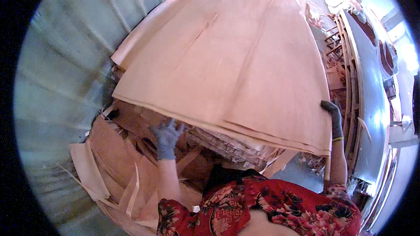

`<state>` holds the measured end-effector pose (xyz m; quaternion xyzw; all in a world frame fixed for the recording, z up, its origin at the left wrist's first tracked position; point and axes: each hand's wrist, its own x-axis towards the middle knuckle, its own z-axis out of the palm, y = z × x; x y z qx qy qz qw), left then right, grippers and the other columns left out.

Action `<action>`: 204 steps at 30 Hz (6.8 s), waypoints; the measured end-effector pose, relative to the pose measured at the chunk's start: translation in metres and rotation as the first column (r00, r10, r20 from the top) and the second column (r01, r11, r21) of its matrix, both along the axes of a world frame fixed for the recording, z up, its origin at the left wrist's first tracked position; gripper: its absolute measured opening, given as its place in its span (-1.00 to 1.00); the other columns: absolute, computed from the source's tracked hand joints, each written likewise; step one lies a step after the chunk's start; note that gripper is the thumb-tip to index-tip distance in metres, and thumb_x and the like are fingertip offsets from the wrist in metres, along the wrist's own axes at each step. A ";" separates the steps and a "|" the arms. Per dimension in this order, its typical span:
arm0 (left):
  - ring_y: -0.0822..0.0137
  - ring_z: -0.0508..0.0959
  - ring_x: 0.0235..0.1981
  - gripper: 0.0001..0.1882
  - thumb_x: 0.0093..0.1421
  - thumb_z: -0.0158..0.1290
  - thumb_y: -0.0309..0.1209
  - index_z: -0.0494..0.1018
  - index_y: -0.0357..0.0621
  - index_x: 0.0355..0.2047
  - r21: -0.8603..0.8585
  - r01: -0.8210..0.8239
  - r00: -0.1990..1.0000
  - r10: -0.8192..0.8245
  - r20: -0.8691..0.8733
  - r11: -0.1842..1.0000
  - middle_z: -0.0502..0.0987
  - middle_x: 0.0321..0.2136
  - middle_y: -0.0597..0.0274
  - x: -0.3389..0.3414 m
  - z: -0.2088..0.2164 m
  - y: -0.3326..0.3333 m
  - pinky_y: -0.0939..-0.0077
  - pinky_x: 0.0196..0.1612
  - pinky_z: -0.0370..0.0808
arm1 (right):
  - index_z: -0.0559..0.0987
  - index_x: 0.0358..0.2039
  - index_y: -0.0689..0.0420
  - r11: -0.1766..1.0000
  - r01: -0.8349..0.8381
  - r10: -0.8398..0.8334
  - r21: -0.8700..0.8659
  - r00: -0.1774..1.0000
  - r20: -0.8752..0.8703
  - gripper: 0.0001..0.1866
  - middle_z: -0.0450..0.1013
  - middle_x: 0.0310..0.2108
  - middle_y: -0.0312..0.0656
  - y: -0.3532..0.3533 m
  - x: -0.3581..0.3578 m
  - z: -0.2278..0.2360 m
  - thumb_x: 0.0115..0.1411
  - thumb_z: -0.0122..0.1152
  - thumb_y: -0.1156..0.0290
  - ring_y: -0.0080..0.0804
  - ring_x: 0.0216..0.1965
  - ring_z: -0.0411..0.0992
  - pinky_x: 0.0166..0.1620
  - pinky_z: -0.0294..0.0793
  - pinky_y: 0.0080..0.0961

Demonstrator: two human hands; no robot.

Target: The person applies thin wood veneer sheets to a large curved surface in a workshop. They smooth the veneer, trim excess edges with a utility knife, and use white tape to secure the sheets. The person repeatedly handles veneer sheets, a knife, and tape while working on the curved object.

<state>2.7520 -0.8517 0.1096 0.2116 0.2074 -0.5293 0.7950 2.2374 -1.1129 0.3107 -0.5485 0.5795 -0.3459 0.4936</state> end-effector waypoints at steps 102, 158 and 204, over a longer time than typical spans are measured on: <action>-0.06 -0.13 0.25 -0.22 0.11 -0.14 -0.05 -0.05 -0.34 0.18 0.575 0.062 -0.962 -0.105 0.253 0.816 -0.09 0.21 -0.20 -1.285 0.079 -0.143 0.07 0.24 -0.27 | 0.48 -0.36 0.31 0.912 0.409 -0.386 -0.034 0.827 -0.408 -0.56 0.41 -0.46 -0.26 0.127 -1.197 -0.072 0.08 0.18 0.10 -0.53 -0.49 0.27 -0.40 0.33 -0.52; -0.06 -0.30 0.26 -0.01 0.01 -0.07 0.00 -0.33 -0.38 0.20 0.710 -0.175 -0.985 -0.112 -0.134 0.682 -0.30 0.24 -0.17 -1.283 0.078 -0.153 0.15 0.26 -0.34 | 0.51 -0.38 0.33 0.752 0.627 -0.637 0.204 0.612 0.467 -0.70 0.37 -0.60 -0.31 0.325 -1.414 -0.054 -0.21 0.09 0.50 -0.60 -0.69 0.25 -0.60 0.24 -0.72; 0.54 -0.02 -0.90 -0.60 0.24 -0.18 -0.12 0.39 -0.16 -0.14 0.614 0.751 -0.107 -0.873 0.476 0.243 -0.01 -0.89 0.47 -1.505 0.151 -0.044 0.59 -0.84 -0.04 | 0.44 -0.36 0.09 0.627 0.664 -0.703 -0.407 0.257 -0.663 -0.79 0.41 -0.36 -0.04 0.261 -1.484 -0.075 -0.02 0.15 0.32 -0.03 -0.34 0.43 -0.35 0.42 -0.23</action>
